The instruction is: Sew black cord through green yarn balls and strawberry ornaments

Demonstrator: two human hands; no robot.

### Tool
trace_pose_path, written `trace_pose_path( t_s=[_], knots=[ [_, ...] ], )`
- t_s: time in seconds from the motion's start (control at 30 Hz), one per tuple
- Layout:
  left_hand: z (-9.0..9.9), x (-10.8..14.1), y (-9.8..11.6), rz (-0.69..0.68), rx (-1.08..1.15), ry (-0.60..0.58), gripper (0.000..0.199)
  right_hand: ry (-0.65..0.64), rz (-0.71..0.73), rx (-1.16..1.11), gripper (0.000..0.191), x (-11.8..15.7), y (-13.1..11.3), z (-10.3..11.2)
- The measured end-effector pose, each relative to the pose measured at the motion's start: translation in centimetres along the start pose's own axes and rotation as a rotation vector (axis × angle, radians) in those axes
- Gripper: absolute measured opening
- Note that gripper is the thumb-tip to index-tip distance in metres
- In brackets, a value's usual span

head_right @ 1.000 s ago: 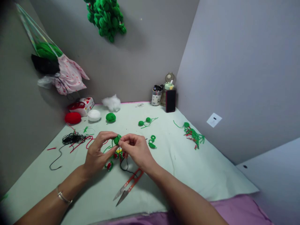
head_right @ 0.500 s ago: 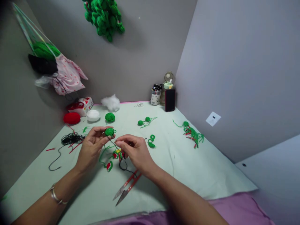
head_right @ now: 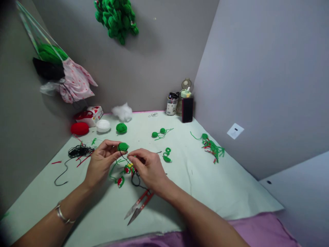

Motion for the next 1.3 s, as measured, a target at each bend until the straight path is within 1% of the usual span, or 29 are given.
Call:
trace_pose_path(
  t_s=[0.17, 0.3, 0.4, 0.53, 0.63, 0.83, 0.97, 1.07, 1.13, 1.17, 1.23, 1.3],
  knots=[
    [0.0, 0.2, 0.1, 0.028, -0.003, 0.013, 0.031, 0.022, 0.01, 0.005, 0.015, 0.0, 0.0, 0.0],
    [-0.2, 0.4, -0.6, 0.107, 0.035, -0.009, 0.029, 0.031, 0.066, -0.029, 0.013, 0.0, 0.0, 0.1],
    [-0.5, 0.7, -1.1, 0.16, 0.07, -0.032, 0.028, 0.041, 0.08, -0.058, 0.012, -0.1, 0.2, 0.1],
    [-0.9, 0.8, -0.7, 0.133, 0.039, -0.03, 0.029, 0.058, 0.059, -0.072, 0.013, 0.0, 0.5, 0.1],
    [-1.1, 1.0, -0.2, 0.099, -0.013, -0.029, 0.028, 0.057, 0.005, -0.096, 0.014, -0.1, 0.8, 0.0],
    [-0.9, 1.2, 0.4, 0.024, -0.057, 0.009, 0.032, -0.003, -0.189, -0.112, 0.014, -0.7, 2.3, -0.4],
    [-0.9, 1.1, 0.2, -0.013, -0.108, -0.004, 0.027, -0.067, -0.298, -0.243, 0.013, -0.6, 3.0, -1.0],
    [-0.9, 1.0, -0.5, 0.011, -0.132, -0.027, 0.026, -0.077, -0.34, -0.333, 0.016, -0.6, 3.0, -1.0],
    [-1.0, 1.0, -0.9, 0.04, -0.14, -0.043, 0.025, -0.091, -0.307, -0.297, 0.014, -0.6, 2.6, -0.7],
    [-1.0, 1.1, -1.1, 0.052, -0.147, -0.048, 0.025, -0.096, -0.261, -0.231, 0.011, -0.7, 2.3, -0.5],
    [-1.1, 1.1, -1.3, 0.065, -0.17, -0.056, 0.025, -0.082, -0.119, -0.032, 0.008, -0.9, 1.5, 0.1],
    [-1.1, 1.2, -1.3, 0.062, -0.195, -0.07, 0.026, -0.029, 0.051, 0.158, 0.007, -1.2, 0.7, 0.7]
  ],
)
Point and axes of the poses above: each hand's wrist, its own x-axis away from the middle knuckle, its own z-axis out of the back of the hand, y = z × x, the point moved 8 cm from there along -x, towards the middle knuckle, and after that the axes turned 14 degrees about y, right-handed, at the moved point
